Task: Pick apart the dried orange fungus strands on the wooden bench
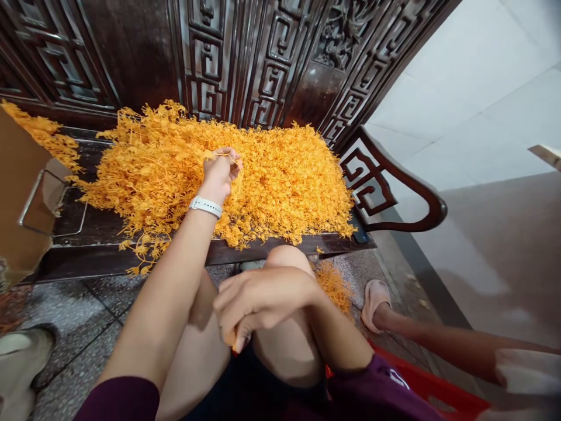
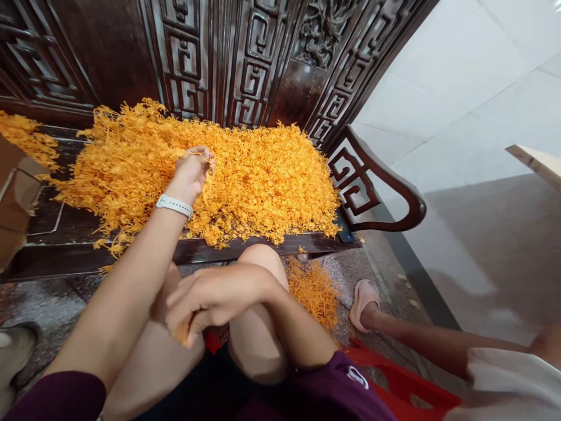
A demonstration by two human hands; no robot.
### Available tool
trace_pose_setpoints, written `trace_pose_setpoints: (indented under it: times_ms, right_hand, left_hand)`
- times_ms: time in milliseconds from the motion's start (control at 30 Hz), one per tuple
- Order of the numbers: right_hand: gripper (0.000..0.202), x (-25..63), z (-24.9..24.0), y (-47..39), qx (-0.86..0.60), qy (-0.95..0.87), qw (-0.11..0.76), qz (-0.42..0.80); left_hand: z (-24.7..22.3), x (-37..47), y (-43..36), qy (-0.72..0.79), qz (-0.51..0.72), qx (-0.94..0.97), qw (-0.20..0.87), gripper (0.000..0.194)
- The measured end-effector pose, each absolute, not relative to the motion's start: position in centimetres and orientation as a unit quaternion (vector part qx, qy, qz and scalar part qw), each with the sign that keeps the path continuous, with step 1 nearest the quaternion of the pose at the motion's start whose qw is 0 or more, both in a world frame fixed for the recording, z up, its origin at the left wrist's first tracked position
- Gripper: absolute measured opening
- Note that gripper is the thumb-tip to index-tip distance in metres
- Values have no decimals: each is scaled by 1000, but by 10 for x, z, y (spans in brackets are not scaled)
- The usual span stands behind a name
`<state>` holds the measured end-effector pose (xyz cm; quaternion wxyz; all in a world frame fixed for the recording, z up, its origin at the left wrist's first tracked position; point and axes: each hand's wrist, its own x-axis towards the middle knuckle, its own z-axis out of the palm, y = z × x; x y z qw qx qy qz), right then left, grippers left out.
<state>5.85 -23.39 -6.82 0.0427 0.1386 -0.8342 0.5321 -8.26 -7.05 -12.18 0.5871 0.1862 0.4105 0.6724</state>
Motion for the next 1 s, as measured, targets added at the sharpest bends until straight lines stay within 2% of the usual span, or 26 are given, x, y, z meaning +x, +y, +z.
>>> trace_pose_setpoints:
  times_ms: [33,67,133,167,233,400,533,600,700,800,900,1000]
  right_hand:
    - [13,59,-67,-233,135,-807,83,570]
    - [13,61,-66,-230,83,-777,170,601]
    - [23,70,-63,-220,-116,-678,399,606]
    - [28,75,-62,-213,-217,-616,484,582]
    - [29,84,-62,-202,-349,-526,547,550]
    - [24,87,-74,-195,-428,-473,503,583]
    - [37,86,-82,-194,-463,-553,494,486]
    - [40,90,-85,-189,-471,-557,485,483]
    - [46,99,-87,-183,-462,-522,476,536]
    - [47,102,-89,-181,-467,-548,469,512]
    - [39,97,-92,-183,-456,-622,419,480]
    - [39,91,-95,-186,-446,-642,427,454]
  left_hand:
    - [-123,-87,-70,410,677,179,584,18]
    - [-124,-90,-72,412,686,173,575,17]
    - [-123,-91,-75,417,688,185,564,16]
    - [-121,-90,-77,417,684,195,566,16]
    - [-118,-83,-80,407,677,212,575,13]
    - [-109,-57,-91,352,661,231,621,12]
    - [-100,-39,-105,313,641,231,662,17]
    - [-94,-35,-110,289,631,223,684,18]
    - [-87,-36,-114,253,614,192,722,28]
    - [-81,-42,-116,217,608,163,746,36]
    - [-77,-44,-119,209,614,169,742,31]
    - [-76,-38,-126,203,596,198,751,16]
